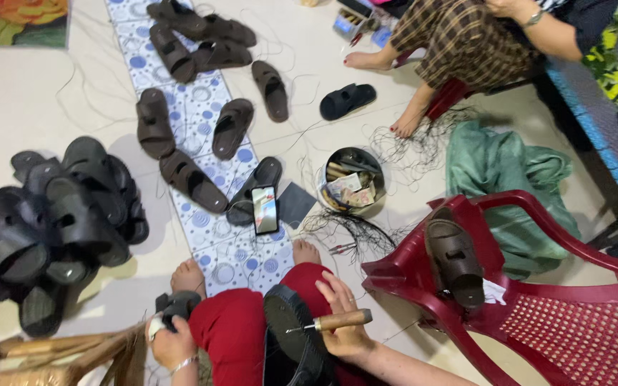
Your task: The person sits on the floor and sews a black sandal using a needle and thread. They repeatedly push the needle through the sole and pull the thread tight to secure the stitching.
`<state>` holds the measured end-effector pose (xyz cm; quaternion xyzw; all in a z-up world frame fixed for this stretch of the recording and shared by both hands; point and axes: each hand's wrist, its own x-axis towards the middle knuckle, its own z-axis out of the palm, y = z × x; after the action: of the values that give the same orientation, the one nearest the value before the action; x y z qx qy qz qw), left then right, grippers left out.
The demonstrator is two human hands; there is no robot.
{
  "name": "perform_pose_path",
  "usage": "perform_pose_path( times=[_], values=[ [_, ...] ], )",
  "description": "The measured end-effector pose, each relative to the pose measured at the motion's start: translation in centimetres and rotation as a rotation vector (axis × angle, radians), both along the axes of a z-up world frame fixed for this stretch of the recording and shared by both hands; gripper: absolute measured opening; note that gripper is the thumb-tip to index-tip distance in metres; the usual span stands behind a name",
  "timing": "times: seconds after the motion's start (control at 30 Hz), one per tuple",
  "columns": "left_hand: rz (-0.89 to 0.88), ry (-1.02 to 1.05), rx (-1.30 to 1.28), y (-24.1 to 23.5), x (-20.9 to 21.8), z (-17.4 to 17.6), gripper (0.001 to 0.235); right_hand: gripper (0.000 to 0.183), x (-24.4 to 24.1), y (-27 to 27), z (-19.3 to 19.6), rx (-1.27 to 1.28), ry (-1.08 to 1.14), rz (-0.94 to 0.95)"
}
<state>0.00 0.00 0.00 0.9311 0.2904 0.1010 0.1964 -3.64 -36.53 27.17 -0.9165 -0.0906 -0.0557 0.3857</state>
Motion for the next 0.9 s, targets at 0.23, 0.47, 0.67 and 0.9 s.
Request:
perform_pose_path(
  times=[0.23,0.47,0.67,0.9],
  values=[
    [-0.015,-0.083,-0.051,-0.4,-0.2,-0.4,0.044,0.070,-0.4,-0.8,-1.2,-0.018,0.053,0.022],
    [0.134,0.025,-0.107,0.1,-2.8,1.0,0.043,0.068,-0.5,-1.3,-1.3,-0.007,0.029,0.031],
    [0.499,0.154,-0.431,1.1,-6.9,2.7,0.044,0.067,-0.3,-1.2,-0.5,-0.013,0.066,0.020],
    [0.828,-0.011,-1.094,-0.9,-7.1,9.9,0.074,0.102,-0.4,-1.6,-2.8,0.012,-0.025,-0.004]
  ],
)
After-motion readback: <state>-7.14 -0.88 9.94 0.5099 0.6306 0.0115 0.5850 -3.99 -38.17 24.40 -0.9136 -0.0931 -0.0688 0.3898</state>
